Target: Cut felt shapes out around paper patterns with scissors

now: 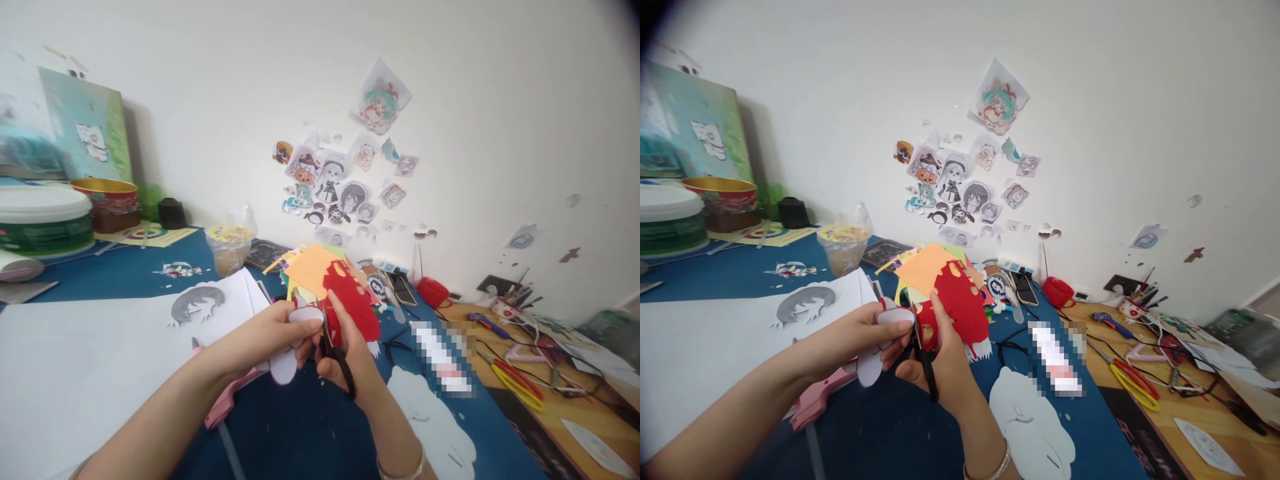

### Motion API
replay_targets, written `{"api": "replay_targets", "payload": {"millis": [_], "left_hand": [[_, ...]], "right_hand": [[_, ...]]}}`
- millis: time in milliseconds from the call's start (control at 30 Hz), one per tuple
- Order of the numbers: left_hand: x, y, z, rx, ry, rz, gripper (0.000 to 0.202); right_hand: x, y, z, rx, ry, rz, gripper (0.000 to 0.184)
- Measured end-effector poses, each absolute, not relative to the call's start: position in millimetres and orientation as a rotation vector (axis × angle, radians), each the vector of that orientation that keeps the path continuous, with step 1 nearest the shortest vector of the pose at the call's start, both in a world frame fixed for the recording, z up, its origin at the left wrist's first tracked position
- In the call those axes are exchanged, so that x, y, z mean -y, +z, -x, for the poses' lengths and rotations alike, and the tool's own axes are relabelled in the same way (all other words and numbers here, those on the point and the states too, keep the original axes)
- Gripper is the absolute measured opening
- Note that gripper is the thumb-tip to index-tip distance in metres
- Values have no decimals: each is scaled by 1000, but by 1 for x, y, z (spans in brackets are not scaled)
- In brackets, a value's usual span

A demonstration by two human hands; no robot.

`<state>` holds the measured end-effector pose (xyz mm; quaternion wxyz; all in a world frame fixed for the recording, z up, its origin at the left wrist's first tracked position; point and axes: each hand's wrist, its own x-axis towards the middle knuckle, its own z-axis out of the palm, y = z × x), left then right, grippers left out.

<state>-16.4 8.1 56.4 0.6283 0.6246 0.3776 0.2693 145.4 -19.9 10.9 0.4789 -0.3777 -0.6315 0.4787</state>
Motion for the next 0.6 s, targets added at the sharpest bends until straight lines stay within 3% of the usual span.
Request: {"api": "replay_targets", "payload": {"millis": [600], "left_hand": [[-10, 59, 28, -819, 510, -1480, 26]], "right_hand": [[17, 5, -157, 1664, 1171, 1011, 119]]}}
